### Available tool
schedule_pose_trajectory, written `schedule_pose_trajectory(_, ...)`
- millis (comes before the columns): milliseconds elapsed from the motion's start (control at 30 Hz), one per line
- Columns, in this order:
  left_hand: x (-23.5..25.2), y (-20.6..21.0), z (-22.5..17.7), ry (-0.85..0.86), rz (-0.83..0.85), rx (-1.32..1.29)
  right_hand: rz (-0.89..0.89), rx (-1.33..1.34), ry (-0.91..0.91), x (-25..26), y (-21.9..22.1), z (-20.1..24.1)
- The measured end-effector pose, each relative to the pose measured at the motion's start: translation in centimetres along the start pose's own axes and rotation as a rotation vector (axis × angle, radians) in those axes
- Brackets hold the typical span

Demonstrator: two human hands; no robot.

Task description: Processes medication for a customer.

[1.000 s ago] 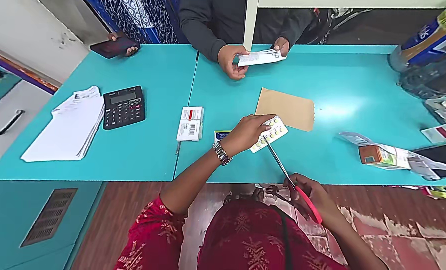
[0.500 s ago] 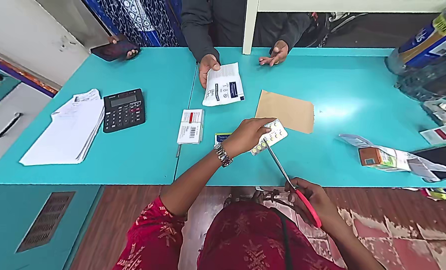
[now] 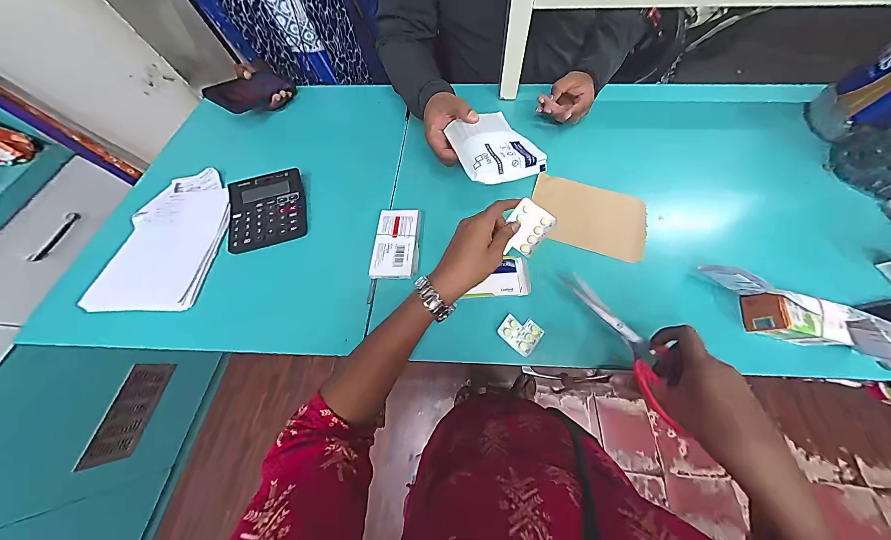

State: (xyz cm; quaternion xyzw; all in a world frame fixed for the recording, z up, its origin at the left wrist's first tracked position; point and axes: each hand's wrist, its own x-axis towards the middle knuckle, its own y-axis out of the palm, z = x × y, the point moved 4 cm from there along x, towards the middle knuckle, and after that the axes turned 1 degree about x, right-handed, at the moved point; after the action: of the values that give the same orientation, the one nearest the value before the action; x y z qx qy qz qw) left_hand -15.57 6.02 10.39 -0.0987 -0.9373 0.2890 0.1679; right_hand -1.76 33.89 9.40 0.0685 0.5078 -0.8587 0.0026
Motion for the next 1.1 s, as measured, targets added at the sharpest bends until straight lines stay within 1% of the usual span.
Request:
schedule_pose_trajectory(67, -1.0, -0.9, 0.8, -0.066, 0.022, -0.127, -0.038, -0.094, 0.035, 0.9, -0.2, 0.2)
schedule_pose_trajectory(100, -1.5, -1.2, 1.1, -0.107, 0.045, -0.196, -0.055, -0.144, 0.010, 1.1, -0.2, 0.5)
schedule_pose_trajectory(200, -2.2, -2.0, 2.2, -0.187, 0.096, -0.370, -0.159, -0.268, -0.199, 0.8, 0.4, 2.8)
schedule_pose_trajectory(267, -1.8, -2.6, 3.2, -0.204, 0.111, -0.444, -0.172, -0.233, -0.413, 0.3, 2.1, 5.6)
schedule_pose_trajectory(300, -1.6, -3.0, 3.6, -0.215, 0.123, -0.482, -0.159, -0.202, -0.550, 0.1, 3.9, 6.8)
schedule_pose_trajectory(367, -1.4, -4.0, 3.9, -0.230, 0.136, -0.528, -0.146, -0.175, -0.854, -0.3, 8.2, 7.5)
schedule_pose_trajectory(400, -1.3, -4.8, 4.0, -0.235, 0.117, -0.547, -0.188, -0.192, -1.010, -0.4, 9.9, 7.2)
schedule_pose_trajectory(433, -1.3, -5.9, 4.3, -0.241, 0.086, -0.549, -0.229, -0.187, -1.156, -0.5, 10.5, 6.8)
schedule_pose_trajectory(467, -1.4, -6.9, 4.6, -0.250, 0.038, -0.543, -0.259, -0.164, -1.278, -0.8, 10.1, 6.3)
schedule_pose_trajectory(500, -1.7, -7.8, 5.0, -0.255, -0.022, -0.550, -0.263, -0.138, -1.365, -0.8, 9.0, 6.1)
schedule_pose_trajectory(533, -2.1, -8.9, 5.7, -0.258, -0.084, -0.560, -0.245, -0.099, -1.407, -0.3, 7.7, 6.2)
schedule_pose_trajectory(567, -2.9, -10.0, 6.5, -0.259, -0.141, -0.554, -0.249, -0.066, -1.396, 0.6, 6.6, 6.5)
schedule_pose_trajectory(600, -3.9, -11.0, 7.4, -0.264, -0.202, -0.531, -0.293, -0.063, -1.361, 2.2, 5.7, 7.2)
schedule_pose_trajectory(667, -5.7, -12.8, 8.6, -0.282, -0.346, -0.392, -0.399, -0.107, -1.239, 6.9, 4.8, 9.2)
schedule_pose_trajectory(700, -6.2, -13.9, 9.0, -0.293, -0.393, -0.246, -0.396, -0.162, -1.188, 9.5, 5.0, 10.2)
schedule_pose_trajectory(733, -6.3, -15.4, 9.3, -0.332, -0.405, -0.080, -0.351, -0.208, -1.151, 11.8, 5.3, 11.0)
schedule_pose_trajectory(767, -6.1, -17.2, 10.0, -0.393, -0.407, 0.071, -0.298, -0.244, -1.127, 13.3, 5.5, 11.6)
schedule_pose_trajectory(800, -6.0, -19.2, 11.2, -0.495, -0.404, 0.181, -0.258, -0.268, -1.114, 13.9, 5.7, 12.1)
schedule_pose_trajectory(833, -6.3, -21.4, 12.7, -0.595, -0.413, 0.277, -0.260, -0.271, -1.114, 13.7, 5.6, 12.5)
schedule_pose_trajectory(900, -7.1, -25.7, 15.8, -0.766, -0.467, 0.437, -0.312, -0.235, -1.115, 11.5, 5.2, 12.4)
schedule_pose_trajectory(967, -7.6, -28.9, 19.4, -0.879, -0.489, 0.504, -0.350, -0.205, -1.097, 8.8, 4.9, 11.1)
schedule_pose_trajectory(1033, -7.4, -30.7, 22.6, -0.944, -0.396, 0.487, -0.364, -0.161, -1.070, 6.8, 5.1, 9.3)
schedule_pose_trajectory(1100, -6.9, -31.5, 25.2, -0.912, -0.317, 0.437, -0.362, -0.128, -1.007, 5.7, 5.7, 7.3)
